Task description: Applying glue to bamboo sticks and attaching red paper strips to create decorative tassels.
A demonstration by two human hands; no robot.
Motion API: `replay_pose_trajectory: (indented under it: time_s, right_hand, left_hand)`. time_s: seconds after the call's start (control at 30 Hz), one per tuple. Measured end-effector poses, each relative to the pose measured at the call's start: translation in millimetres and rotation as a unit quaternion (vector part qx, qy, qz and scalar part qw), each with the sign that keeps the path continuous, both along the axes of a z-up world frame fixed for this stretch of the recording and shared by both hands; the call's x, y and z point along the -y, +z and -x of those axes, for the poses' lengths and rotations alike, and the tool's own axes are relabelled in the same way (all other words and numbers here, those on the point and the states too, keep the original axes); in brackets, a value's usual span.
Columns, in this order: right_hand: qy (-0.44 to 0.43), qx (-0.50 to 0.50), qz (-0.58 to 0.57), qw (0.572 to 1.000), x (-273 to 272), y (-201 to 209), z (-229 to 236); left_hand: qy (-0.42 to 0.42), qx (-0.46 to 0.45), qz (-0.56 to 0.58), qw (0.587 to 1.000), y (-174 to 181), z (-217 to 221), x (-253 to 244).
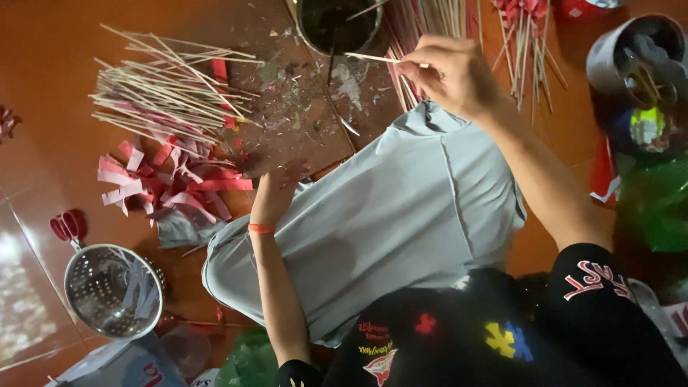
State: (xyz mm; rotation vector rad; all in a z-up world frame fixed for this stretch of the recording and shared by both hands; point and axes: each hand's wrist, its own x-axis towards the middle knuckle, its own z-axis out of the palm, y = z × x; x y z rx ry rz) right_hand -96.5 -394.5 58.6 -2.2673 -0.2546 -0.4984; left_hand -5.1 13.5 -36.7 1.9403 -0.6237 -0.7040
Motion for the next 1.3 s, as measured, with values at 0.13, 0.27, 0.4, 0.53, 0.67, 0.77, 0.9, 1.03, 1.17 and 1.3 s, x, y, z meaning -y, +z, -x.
replay_pose_trajectory:
  time_s: [0.13, 0.27, 0.4, 0.53, 0.67, 0.77, 0.9, 1.03, 1.17, 1.3]
  right_hand:
    - [0.015, 0.010, 0.003, 1.000, -11.0, -33.6, -18.4]
    - [-0.021, 0.001, 0.038, 0.999, -25.5, -35.7, -43.1]
    - [-0.005, -0.013, 0.022, 1.000, -26.6, -67.6, -53.4]
    - [-0.055, -0.042, 0.078, 0.995, -25.7, -50.9, -28.9]
    - [-0.104, -0.011, 0.003, 0.995, -12.8, -55.3, 3.0]
    - [-0.132, 0.070, -0.059, 0.987, -3.8, -67.7, 25.7]
    - [-0.151, 0.099, -0.068, 0.981, -9.5, -58.7, 39.6]
    - [-0.116, -0.004, 0.002, 0.993, -23.0, -59.5, 39.6]
    - [-0.108, -0.022, -0.045, 0.993, -33.8, -84.1, 37.4]
    - [0.060, 0.085, -0.148, 0.983, -98.3, -60.8, 47.8]
  left_hand:
    - [0.004, 0.011, -0.081, 0.997, 22.2, 3.2, 7.9]
    - [-0.009, 0.044, -0.092, 0.995, 9.7, 4.0, 4.8]
    - [-0.028, 0.034, -0.039, 0.998, 1.9, 6.6, -2.3]
    - [-0.013, 0.037, -0.062, 0.997, 12.9, 6.4, 3.3]
    - [-0.034, 0.075, -0.109, 0.991, 2.2, 4.6, -0.6]
    - [-0.056, 0.085, -0.112, 0.988, 5.1, 4.3, -0.2]
    - [-0.025, 0.049, -0.121, 0.991, 15.6, 7.3, 7.2]
    - [-0.034, 0.067, -0.103, 0.992, -2.4, 3.9, -0.9]
    - [-0.058, 0.105, -0.137, 0.983, -6.2, 3.4, -1.6]
    - [-0.008, -0.003, -0.176, 0.984, 1.3, 9.6, 14.0]
